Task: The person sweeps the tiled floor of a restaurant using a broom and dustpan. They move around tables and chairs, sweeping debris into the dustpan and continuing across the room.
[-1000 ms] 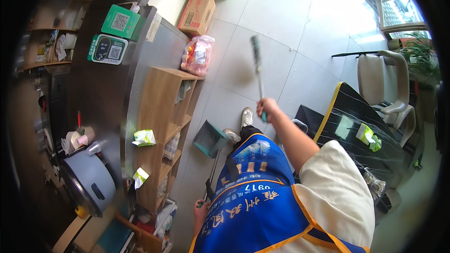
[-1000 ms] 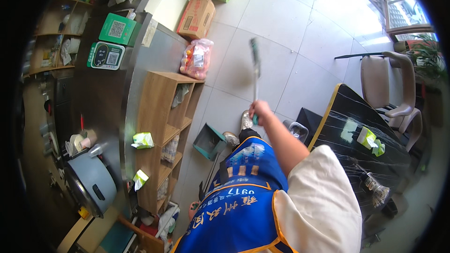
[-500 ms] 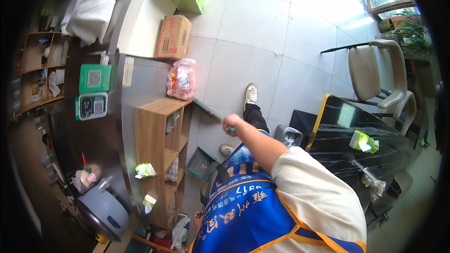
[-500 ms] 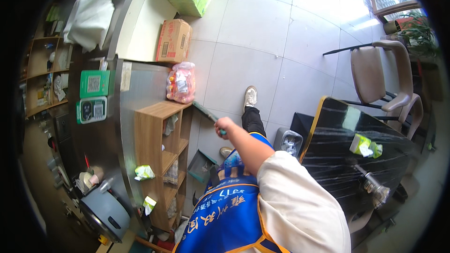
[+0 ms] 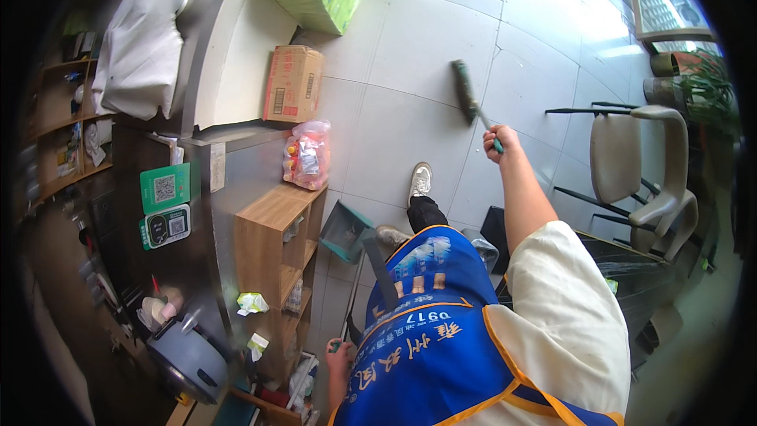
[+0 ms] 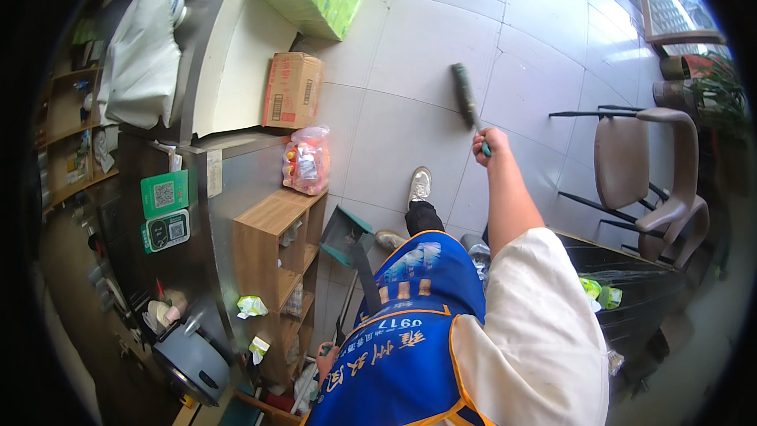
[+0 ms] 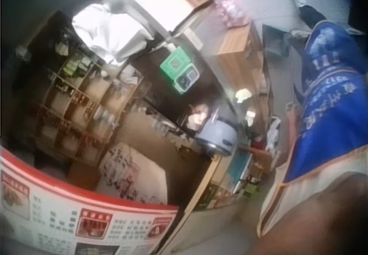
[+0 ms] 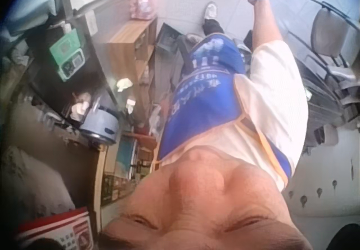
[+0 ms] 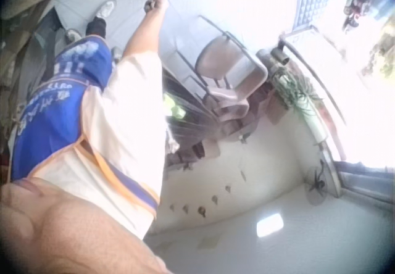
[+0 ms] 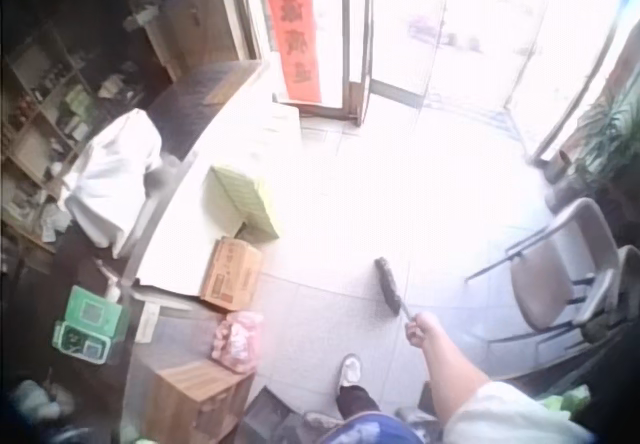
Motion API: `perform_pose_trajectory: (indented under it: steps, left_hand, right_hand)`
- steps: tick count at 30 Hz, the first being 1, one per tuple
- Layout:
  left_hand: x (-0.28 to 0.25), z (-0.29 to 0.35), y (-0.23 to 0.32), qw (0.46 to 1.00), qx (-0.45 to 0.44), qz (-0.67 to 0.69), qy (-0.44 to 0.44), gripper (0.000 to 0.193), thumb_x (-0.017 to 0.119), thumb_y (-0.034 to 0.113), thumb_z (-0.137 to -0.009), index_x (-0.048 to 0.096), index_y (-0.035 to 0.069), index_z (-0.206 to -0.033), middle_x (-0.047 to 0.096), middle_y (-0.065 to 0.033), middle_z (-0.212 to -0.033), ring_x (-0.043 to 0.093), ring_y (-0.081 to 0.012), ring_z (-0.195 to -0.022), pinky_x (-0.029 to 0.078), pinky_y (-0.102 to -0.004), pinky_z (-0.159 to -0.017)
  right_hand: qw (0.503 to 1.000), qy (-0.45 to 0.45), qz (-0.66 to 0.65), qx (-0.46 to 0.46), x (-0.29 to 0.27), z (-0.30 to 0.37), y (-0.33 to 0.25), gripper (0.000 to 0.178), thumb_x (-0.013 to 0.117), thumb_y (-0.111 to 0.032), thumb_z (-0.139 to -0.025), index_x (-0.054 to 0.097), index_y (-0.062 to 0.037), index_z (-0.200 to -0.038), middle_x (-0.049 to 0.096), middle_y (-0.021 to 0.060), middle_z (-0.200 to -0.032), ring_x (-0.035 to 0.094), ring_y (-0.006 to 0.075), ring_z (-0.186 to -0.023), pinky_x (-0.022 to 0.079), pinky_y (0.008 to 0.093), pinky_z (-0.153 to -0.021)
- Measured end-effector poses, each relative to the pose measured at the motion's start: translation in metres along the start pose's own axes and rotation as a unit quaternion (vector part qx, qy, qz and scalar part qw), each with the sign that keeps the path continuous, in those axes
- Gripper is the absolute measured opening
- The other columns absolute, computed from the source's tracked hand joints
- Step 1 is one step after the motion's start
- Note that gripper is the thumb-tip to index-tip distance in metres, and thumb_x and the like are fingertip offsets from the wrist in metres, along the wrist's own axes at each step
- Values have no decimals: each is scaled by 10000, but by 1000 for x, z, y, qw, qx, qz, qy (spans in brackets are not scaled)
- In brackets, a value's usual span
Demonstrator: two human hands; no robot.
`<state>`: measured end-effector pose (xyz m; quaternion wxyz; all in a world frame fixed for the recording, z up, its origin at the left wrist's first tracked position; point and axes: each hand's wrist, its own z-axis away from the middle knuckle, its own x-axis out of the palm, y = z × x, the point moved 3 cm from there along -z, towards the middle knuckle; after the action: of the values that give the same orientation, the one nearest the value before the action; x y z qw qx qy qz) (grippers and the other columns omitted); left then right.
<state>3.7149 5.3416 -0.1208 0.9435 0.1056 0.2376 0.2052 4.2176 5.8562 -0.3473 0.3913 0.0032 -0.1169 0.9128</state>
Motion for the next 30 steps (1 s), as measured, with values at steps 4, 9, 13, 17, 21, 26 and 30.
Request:
perform_pose_trajectory:
  steps: [4, 9, 13, 17, 21, 26, 30]
  left_hand:
    - [12, -2, 4, 999, 36, -8, -38, 213, 630, 38, -838, 536, 80, -1025, 608, -70, -766, 485, -117, -460, 388, -275, -405]
    - [23, -8, 5, 998, 52, -21, -38, 198, 672, 37, -790, 575, 66, -959, 551, -20, -735, 502, -105, -536, 394, -258, -470]
    - [26, -14, 3, 996, 76, -6, -46, 229, 701, 37, -763, 584, 56, -960, 559, -9, -729, 541, -104, -615, 430, -242, -543]
    - [20, -36, -7, 982, 158, -99, -39, 215, 727, 66, -804, 587, 42, -966, 608, -20, -835, 556, -96, -716, 464, -250, -646]
    - [20, -82, -33, 971, 228, -62, -36, 219, 736, 105, -819, 609, 42, -986, 591, -20, -829, 572, -129, -810, 465, -268, -719]
    - [28, -119, -18, 925, 204, -320, 11, 238, 725, 127, -822, 629, 72, -1033, 574, -79, -844, 573, -206, -797, 471, -332, -732]
    - [81, -91, 78, 928, 219, -303, -7, 194, 667, 109, -855, 625, 73, -1040, 554, -75, -833, 572, -211, -767, 475, -356, -705]
  right_hand:
    - [996, 29, 85, -3, 8, 12, -11, 130, 439, -112, -922, 426, -89, -795, 463, -13, -621, 427, 53, -447, 338, 189, -352]
    - [989, -16, 141, 38, 8, 54, 33, 125, 442, -98, -888, 452, -58, -769, 426, 0, -617, 389, 69, -438, 353, 224, -356]
    - [979, -83, 158, 100, 35, 82, 120, 155, 463, -134, -930, 470, -63, -793, 432, -16, -626, 378, 49, -445, 320, 199, -344]
    - [960, -127, 87, 233, 90, 81, 210, 183, 465, -143, -941, 454, -78, -770, 419, -39, -605, 397, 49, -438, 329, 201, -356]
    - [942, -114, 161, 272, 154, 57, 256, 137, 438, -124, -937, 424, -96, -804, 414, -5, -570, 397, 83, -417, 357, 223, -350]
    - [942, -154, 129, 270, 251, 9, 206, 169, 474, -110, -929, 435, -108, -765, 430, -12, -552, 400, 85, -408, 379, 230, -349]
    - [949, -202, 43, 237, 287, -42, 70, 183, 503, -121, -920, 439, -123, -748, 437, -40, -546, 408, 70, -413, 359, 217, -348]
